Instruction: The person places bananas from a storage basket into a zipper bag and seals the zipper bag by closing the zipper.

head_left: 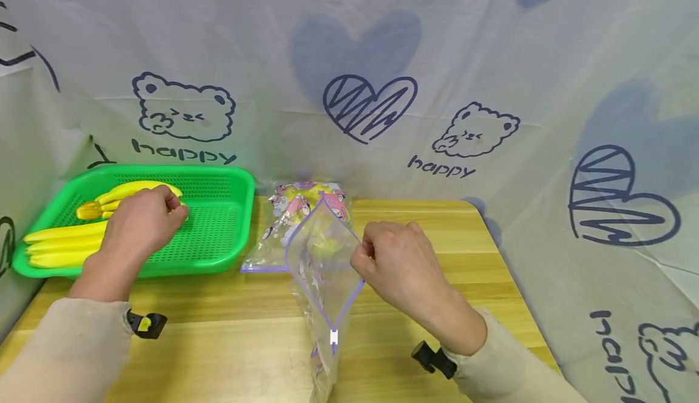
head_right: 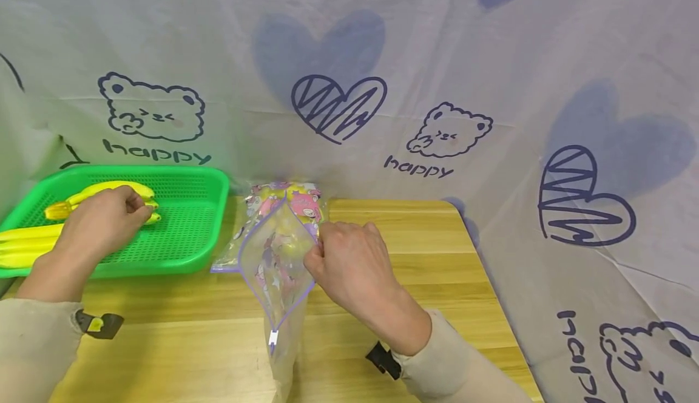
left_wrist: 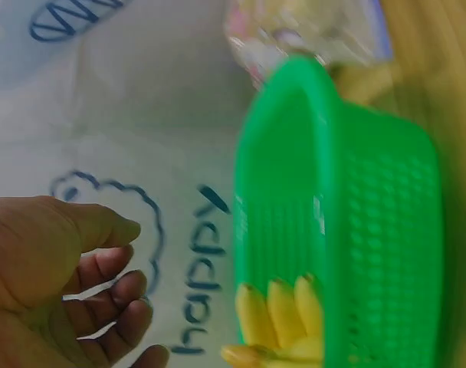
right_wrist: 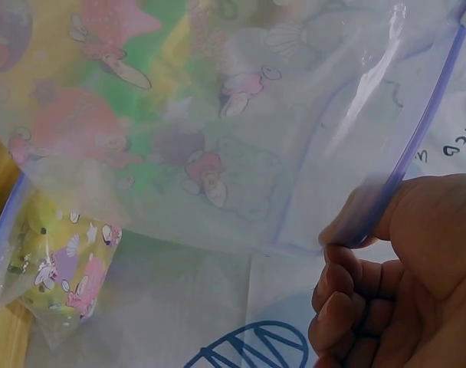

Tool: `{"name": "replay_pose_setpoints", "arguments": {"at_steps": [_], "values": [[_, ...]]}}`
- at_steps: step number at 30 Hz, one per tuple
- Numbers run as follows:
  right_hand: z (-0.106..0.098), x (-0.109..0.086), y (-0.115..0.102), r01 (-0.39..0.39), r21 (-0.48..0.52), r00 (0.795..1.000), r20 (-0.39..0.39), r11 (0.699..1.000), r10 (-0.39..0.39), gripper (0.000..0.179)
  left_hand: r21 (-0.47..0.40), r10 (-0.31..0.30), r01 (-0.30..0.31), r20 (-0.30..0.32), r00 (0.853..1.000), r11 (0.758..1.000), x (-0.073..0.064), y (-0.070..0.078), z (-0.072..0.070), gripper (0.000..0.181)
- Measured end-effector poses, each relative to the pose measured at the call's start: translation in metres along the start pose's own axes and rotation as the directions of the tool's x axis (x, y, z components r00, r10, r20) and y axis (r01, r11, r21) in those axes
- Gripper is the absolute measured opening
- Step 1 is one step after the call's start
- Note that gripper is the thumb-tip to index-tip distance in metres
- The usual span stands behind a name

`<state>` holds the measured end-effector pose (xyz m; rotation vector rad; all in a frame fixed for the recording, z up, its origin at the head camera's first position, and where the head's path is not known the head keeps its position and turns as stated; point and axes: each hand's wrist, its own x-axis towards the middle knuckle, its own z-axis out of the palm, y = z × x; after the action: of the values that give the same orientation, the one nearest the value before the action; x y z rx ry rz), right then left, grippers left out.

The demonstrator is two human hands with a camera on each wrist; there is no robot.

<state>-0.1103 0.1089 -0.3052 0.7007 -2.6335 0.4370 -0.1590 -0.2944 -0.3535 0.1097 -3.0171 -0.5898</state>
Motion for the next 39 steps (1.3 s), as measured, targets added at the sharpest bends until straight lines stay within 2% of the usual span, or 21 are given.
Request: {"name": "replay_pose_setpoints", "arguments": {"at_steps": [8, 15, 21, 26, 33, 39], "values": [[0.004, -0.002, 0.0, 0.002, 0.013, 1.0, -0.018, 1.0, -0.002, 0.026, 0.011, -0.036, 0.037, -0.069, 0.997, 0.999, 0.007, -0.035, 0.017, 0.037], [0.005, -0.004, 0.001, 0.002, 0.019, 1.0, -0.008, 1.0, -0.002, 0.027, -0.028, -0.142, 0.14, -0.091, 0.986, 0.99, 0.019, -0.061, 0.024, 0.059], [0.005, -0.005, 0.001, -0.01, 0.027, 1.0, 0.004, 1.0, 0.01, 0.029, -0.008, -0.216, 0.216, -0.042, 0.975, 0.976, 0.027, -0.076, 0.025, 0.079], [0.005, -0.005, 0.0, -0.009, 0.029, 1.0, 0.014, 1.0, 0.009, 0.029, 0.024, -0.25, 0.25, 0.028, 0.968, 0.968, 0.03, -0.09, 0.028, 0.075], [0.005, -0.006, 0.0, 0.0, 0.024, 1.0, 0.011, 1.0, 0.0, 0.029, 0.024, -0.24, 0.239, 0.07, 0.968, 0.971, 0.031, -0.095, 0.031, 0.062], [0.005, -0.007, 0.0, -0.001, 0.024, 1.0, 0.01, 1.0, 0.001, 0.029, 0.017, -0.22, 0.22, 0.094, 0.971, 0.975, 0.038, -0.096, 0.038, 0.066]]}}
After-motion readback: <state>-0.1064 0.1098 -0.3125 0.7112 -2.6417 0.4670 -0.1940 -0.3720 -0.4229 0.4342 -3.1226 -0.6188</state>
